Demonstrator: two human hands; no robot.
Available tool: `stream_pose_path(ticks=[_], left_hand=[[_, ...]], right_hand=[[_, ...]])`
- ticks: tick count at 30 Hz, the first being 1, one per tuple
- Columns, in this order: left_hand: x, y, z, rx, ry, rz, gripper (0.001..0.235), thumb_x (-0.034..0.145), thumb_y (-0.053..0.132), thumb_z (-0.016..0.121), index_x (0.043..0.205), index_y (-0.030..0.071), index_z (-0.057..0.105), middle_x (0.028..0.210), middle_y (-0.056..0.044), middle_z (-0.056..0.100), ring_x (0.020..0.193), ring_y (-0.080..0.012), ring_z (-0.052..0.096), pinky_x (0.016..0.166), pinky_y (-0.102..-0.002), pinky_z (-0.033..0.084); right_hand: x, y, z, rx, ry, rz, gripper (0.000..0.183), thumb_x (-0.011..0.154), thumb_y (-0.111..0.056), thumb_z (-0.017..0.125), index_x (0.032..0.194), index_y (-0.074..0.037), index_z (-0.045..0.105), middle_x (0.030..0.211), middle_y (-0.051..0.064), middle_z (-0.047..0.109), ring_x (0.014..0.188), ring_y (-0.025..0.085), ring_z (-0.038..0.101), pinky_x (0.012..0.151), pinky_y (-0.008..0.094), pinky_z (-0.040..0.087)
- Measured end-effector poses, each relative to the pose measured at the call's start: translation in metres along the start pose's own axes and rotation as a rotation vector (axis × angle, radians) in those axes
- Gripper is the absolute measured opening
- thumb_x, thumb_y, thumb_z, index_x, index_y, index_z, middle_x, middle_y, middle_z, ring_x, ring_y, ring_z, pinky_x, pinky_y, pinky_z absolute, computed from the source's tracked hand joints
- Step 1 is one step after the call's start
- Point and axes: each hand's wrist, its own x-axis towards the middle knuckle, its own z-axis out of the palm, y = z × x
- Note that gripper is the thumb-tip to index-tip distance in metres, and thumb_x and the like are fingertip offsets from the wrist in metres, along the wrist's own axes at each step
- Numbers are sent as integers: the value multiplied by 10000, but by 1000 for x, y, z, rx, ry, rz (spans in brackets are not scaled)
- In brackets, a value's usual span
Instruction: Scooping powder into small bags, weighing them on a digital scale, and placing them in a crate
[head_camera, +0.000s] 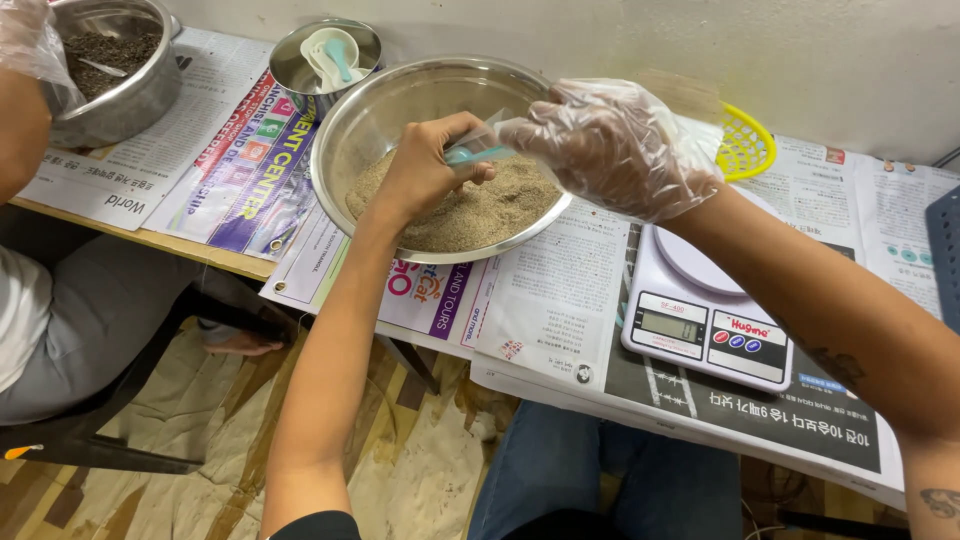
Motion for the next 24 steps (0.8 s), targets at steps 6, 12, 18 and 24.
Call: stream_pose_path(ticks=[6,12,18,24], left_hand=[[1,1,1,89,-27,54,294,763,141,922,967,138,711,848,13,733,702,-86,662,615,-233,537],[3,-9,1,56,-18,93,426,752,397,904,1056,158,724,773,21,715,652,-80,689,583,-229,510],[8,-30,2,146,41,54,374,832,366,830,1087,114,723,802,-2,700,565,-71,501,521,-201,401],[9,-32,-8,273,272,-114,287,819,113,863,1053,115,697,1033,-89,788,854,-185,768,724,-268,648]], right_hand=[[16,-1,-8,802,-163,568,144,1071,9,597,1079,-27,736,758,36,634,595,141,521,498,277,418],[-4,19,21,1472,-193,1331,98,1018,-99,662,990,-89,755,752,22,683,589,55,588,470,130,489],[-9,23,3,1610,-181,1665,160,999,-89,605,844,-49,619,595,-11,472,462,73,381,375,195,273],[-28,39,-8,1458,-96,1573,71,984,-129,593,971,-102,657,608,-10,494,502,61,414,488,215,277]])
